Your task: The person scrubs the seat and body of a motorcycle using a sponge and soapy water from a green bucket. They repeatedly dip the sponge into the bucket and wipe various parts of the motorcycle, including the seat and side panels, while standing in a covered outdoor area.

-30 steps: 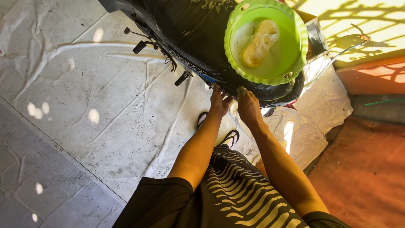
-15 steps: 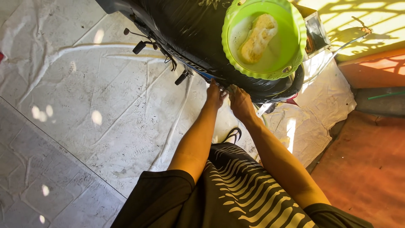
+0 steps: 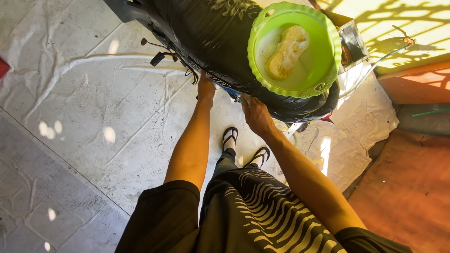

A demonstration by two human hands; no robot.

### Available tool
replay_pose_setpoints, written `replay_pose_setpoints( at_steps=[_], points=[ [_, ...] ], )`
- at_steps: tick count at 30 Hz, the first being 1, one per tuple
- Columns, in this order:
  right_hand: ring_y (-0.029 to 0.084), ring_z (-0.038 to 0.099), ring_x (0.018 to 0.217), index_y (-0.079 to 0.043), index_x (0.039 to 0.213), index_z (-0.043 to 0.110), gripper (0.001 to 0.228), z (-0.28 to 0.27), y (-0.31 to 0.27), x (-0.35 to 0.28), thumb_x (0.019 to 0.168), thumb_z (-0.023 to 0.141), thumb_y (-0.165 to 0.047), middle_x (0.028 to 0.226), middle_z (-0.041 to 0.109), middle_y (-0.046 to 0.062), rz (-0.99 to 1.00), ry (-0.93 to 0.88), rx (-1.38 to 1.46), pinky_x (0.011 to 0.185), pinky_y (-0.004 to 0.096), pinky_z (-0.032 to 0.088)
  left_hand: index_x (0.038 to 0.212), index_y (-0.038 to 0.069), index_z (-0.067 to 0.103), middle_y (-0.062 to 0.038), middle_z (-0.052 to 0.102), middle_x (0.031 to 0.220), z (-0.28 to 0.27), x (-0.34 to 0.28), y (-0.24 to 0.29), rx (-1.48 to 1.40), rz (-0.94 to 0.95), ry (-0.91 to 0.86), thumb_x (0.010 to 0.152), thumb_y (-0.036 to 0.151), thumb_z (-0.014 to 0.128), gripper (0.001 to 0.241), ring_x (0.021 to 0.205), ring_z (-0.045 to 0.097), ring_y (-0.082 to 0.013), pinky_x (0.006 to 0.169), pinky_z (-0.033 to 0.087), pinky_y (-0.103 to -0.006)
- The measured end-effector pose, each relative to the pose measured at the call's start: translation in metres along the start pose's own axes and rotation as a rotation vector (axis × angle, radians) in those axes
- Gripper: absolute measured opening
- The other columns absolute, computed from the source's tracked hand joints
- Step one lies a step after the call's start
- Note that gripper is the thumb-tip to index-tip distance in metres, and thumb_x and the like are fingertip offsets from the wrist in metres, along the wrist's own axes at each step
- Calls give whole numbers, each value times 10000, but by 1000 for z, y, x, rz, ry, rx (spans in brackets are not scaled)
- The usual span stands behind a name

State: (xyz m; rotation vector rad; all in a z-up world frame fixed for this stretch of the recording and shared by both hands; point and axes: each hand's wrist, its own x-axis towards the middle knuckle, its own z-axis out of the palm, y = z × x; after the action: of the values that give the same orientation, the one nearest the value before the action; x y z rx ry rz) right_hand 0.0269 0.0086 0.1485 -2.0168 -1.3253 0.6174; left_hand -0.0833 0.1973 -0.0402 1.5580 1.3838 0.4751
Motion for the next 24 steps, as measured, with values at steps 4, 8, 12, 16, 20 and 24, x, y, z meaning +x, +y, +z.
replay_pose_setpoints(
  at_steps=[4,8,12,16,20,24],
  points=[
    [442,695,1076,-36,1341,659,379,12,13,10,1014,568,-207,1131,710,246,-12,7,4,897,502,582,1666,140,126,-202,104,1714,29,-36,4,-276,-122,-157,1008,-3,429,739,1569,135,-402,1282,164,-506],
    [442,690,1076,-50,1360,641,385,19,6,29,1025,552,-216,1138,704,245,-18,30,47,909,505,571,1540,139,298,-149,633,1164,51,-81,35,-267,-329,-357,985,91,493,590,1027,501,-235,889,323,-340],
    [531,642,1101,-3,1458,520,454,16,-32,51,1019,504,-118,1159,655,341,-81,0,101,935,599,533,1441,21,451,-237,613,1388,57,-99,36,39,-264,-447,978,200,571,511,1363,534,-380,1245,283,-492],
    [528,688,970,-85,1386,540,368,26,-41,71,1065,445,-240,1014,696,292,3,-108,44,838,605,536,1478,100,415,-210,588,1420,50,-89,12,-228,-386,-378,992,277,523,528,1346,551,-385,1215,310,-516],
    [515,706,920,-163,1351,515,307,42,-38,81,1084,396,-255,930,713,272,8,-212,-12,793,614,534,1533,220,362,-169,552,1468,39,-74,-12,-628,-538,-282,1013,393,452,556,1320,577,-393,1171,349,-554],
    [491,725,897,-169,1334,516,272,54,-45,80,1096,398,-230,899,721,270,-2,-224,-77,776,600,545,1589,339,310,-129,516,1517,32,-60,-34,-1029,-671,-181,1034,510,380,584,1294,603,-401,1126,388,-592]
  ],
)
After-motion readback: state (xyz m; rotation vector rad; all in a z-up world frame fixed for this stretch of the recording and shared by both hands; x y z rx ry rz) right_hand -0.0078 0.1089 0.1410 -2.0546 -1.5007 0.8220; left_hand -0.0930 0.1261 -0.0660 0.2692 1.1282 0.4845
